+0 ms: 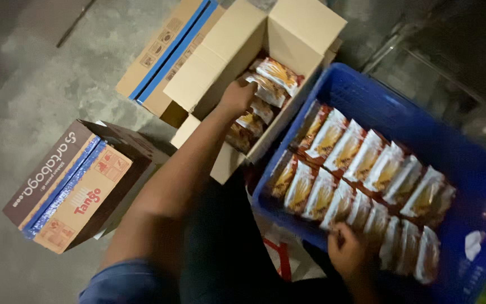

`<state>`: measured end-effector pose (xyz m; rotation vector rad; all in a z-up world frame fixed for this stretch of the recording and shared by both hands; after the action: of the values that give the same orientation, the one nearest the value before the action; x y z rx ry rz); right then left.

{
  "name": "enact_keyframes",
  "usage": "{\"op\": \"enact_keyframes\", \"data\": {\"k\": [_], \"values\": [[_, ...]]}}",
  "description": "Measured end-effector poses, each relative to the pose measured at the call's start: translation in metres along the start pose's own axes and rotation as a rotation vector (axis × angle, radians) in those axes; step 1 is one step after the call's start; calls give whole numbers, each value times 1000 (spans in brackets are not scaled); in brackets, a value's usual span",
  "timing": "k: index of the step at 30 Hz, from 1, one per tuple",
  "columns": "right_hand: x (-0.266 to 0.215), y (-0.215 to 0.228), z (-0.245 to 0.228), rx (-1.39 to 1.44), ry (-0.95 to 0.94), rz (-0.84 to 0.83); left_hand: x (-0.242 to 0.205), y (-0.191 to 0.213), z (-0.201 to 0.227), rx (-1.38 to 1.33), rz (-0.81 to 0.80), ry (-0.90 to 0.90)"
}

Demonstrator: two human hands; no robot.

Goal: The person takes snack packages from a box and arranges them in neat rows inside a blue plastic crate, then sets the empty box aside and picks up the crate.

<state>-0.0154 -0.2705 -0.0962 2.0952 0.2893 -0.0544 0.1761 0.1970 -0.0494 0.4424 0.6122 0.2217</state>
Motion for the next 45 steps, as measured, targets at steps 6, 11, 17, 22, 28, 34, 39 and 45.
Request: {"op": "enact_keyframes", "data": {"k": [6,11,17,22,28,34,39,45], "values": [[13,23,-34,-221,134,-7,87,-45,-20,742,-543,-155],[-1,-1,56,-327,44,-155,69,-28,-6,261,-260,464],[0,-2,57,-275,56,-182,104,-52,-35,255,-208,530],[-14,-4,65,-403,-124,-40,121,-70,-50,441,-103,350],[5,13,0,-260,75,-5,71,-60,-39,-55,-10,263],[9,39,-69,-300,-280,-128,-63,-11,15,-132,565,-582],[0,32,-60,192,113,72,-118,-39,-13,-789,232,-363],[-10,38,-89,1121,29,-64,-249,-100,26,-744,-77,-311]]}}
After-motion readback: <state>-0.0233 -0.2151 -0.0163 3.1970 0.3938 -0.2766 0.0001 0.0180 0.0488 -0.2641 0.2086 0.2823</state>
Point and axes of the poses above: each hand's wrist, its own x-axis towards the middle knuckle, its own y-axis out of the back of the hand, z = x × y, the point moved 3 cm from there along x, towards the middle knuckle, and after that the axes turned 9 degrees about x, right-handed, at the moved point
